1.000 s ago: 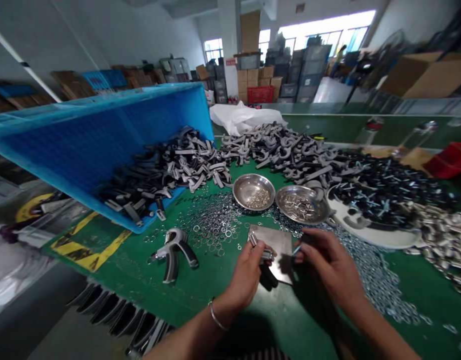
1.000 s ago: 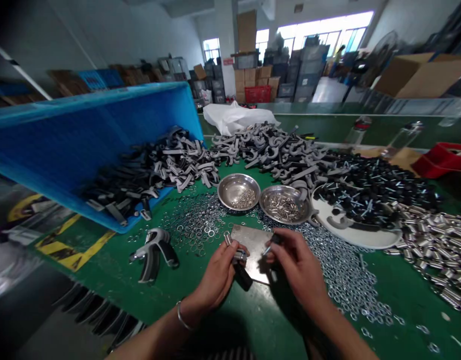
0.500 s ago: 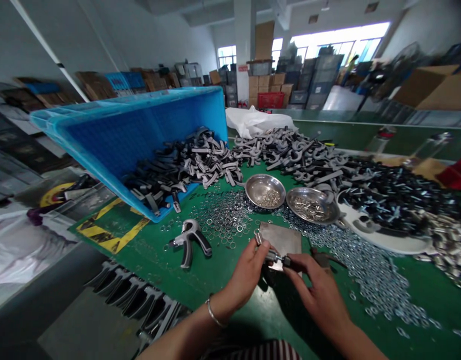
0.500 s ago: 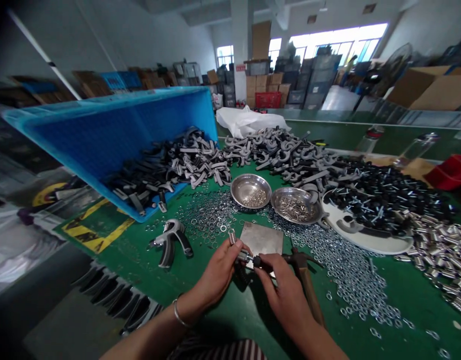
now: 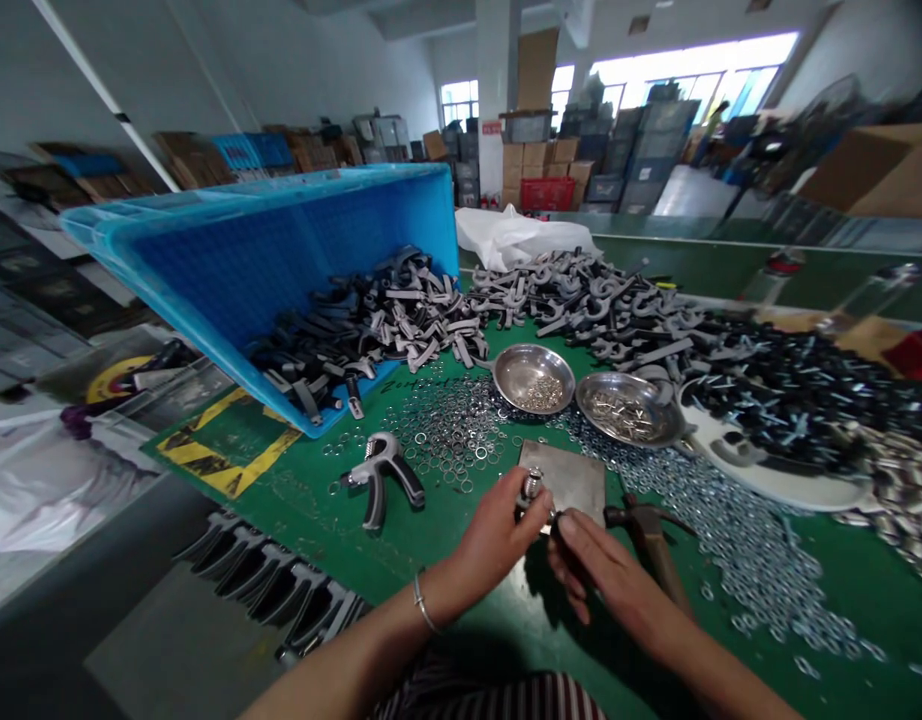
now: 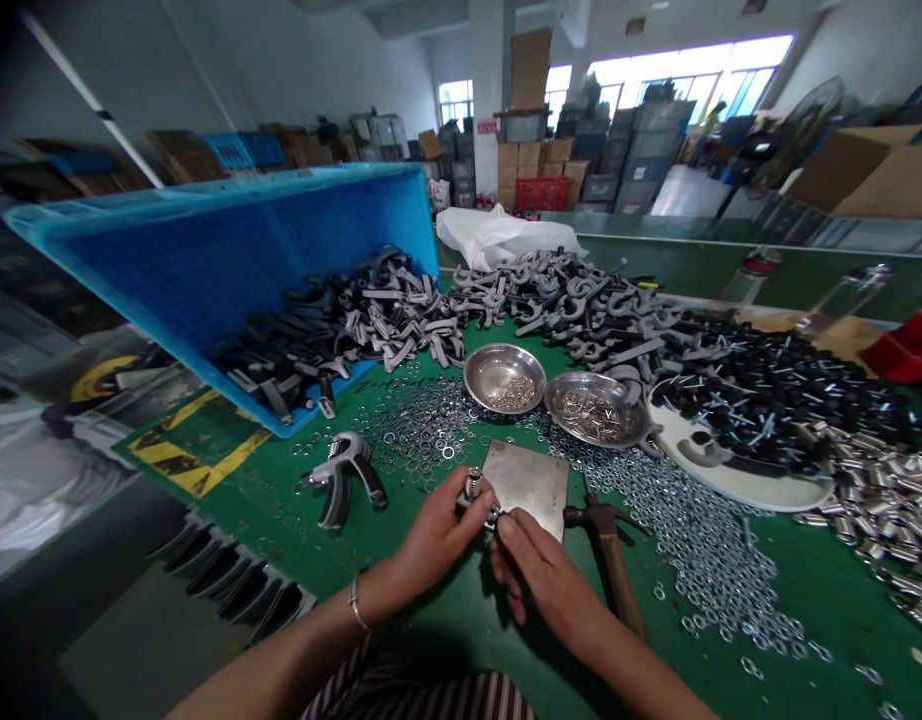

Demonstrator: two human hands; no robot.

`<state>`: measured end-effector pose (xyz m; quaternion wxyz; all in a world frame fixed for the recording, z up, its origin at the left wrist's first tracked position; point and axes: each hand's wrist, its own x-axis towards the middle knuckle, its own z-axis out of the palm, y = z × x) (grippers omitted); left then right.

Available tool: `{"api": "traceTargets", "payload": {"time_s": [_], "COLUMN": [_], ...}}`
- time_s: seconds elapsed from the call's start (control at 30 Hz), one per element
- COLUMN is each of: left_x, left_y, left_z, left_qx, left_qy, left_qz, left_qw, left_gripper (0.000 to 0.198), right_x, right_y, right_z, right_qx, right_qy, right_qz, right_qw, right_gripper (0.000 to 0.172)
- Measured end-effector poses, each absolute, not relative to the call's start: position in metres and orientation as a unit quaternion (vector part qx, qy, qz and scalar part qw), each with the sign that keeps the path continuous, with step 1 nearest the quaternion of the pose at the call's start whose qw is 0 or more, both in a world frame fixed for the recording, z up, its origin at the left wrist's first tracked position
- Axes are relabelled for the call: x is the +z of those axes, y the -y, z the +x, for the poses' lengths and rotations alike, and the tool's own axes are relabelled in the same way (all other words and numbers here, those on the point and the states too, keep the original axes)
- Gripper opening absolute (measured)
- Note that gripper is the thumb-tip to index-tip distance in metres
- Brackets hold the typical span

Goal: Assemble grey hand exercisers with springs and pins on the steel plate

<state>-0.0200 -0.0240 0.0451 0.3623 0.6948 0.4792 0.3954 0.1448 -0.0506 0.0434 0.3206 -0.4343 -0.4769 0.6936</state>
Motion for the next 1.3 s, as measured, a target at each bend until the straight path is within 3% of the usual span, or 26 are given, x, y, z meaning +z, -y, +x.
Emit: {"api": "traceTargets", "payload": {"time_s": [0.07,0.17,0.23,0.3,0.4,0.47,0.63,0.7,0.8,0.93,0.97,1.1,1.23,1.3], "left_x": [0.044,0.041,0.037,0.032,0.027,0.027,0.032,0.030,0.025,0.025,0.026,0.027,0.026,0.024], "left_y": [0.022,0.019,0.017,0.014,0.014,0.017,0.026,0.028,0.029,0.030,0.030,0.028,0.030,0.031], "left_z": [-0.024,-0.028,-0.030,-0.030,-0.030,-0.030,-0.033,-0.032,-0.027,-0.020,-0.019,-0.013,-0.009,-0.007], "left_qx": [0.396,0.364,0.334,0.332,0.369,0.381,0.339,0.320,0.346,0.377,0.377,0.405,0.384,0.367], "left_qy": [-0.425,-0.356,-0.386,-0.436,-0.469,-0.466,-0.426,-0.434,-0.463,-0.393,-0.381,-0.424,-0.384,-0.367], "left_qz": [0.734,0.783,0.773,0.734,0.677,0.667,0.730,0.738,0.686,0.726,0.742,0.702,0.756,0.782], "left_qw": [0.352,0.357,0.378,0.403,0.431,0.439,0.413,0.405,0.441,0.420,0.404,0.405,0.364,0.345], "left_gripper": [0.016,0.017,0.020,0.024,0.024,0.024,0.024,0.024,0.025,0.019,0.017,0.020,0.014,0.010], "right_x": [0.040,0.032,0.027,0.026,0.027,0.027,0.021,0.019,0.019,0.019,0.019,0.017,0.013,0.013], "right_y": [0.053,0.053,0.051,0.048,0.045,0.046,0.053,0.054,0.053,0.054,0.055,0.057,0.059,0.059], "right_z": [0.144,0.149,0.154,0.159,0.162,0.159,0.150,0.152,0.157,0.160,0.161,0.164,0.164,0.166], "right_qx": [0.708,0.820,0.815,0.697,0.394,0.327,0.698,0.667,0.526,0.675,0.667,0.522,0.683,0.686], "right_qy": [0.462,0.381,0.402,0.524,0.701,0.724,0.552,0.572,0.622,0.561,0.570,0.611,0.531,0.533], "right_qz": [-0.437,-0.380,-0.391,-0.462,-0.539,-0.542,-0.435,-0.440,-0.493,-0.441,-0.443,-0.503,-0.444,-0.444], "right_qw": [0.307,0.198,0.147,0.163,0.249,0.276,0.137,0.183,0.306,0.187,0.187,0.319,0.232,0.221], "right_gripper": [0.051,0.064,0.073,0.074,0.062,0.058,0.075,0.065,0.046,0.068,0.066,0.043,0.062,0.063]}}
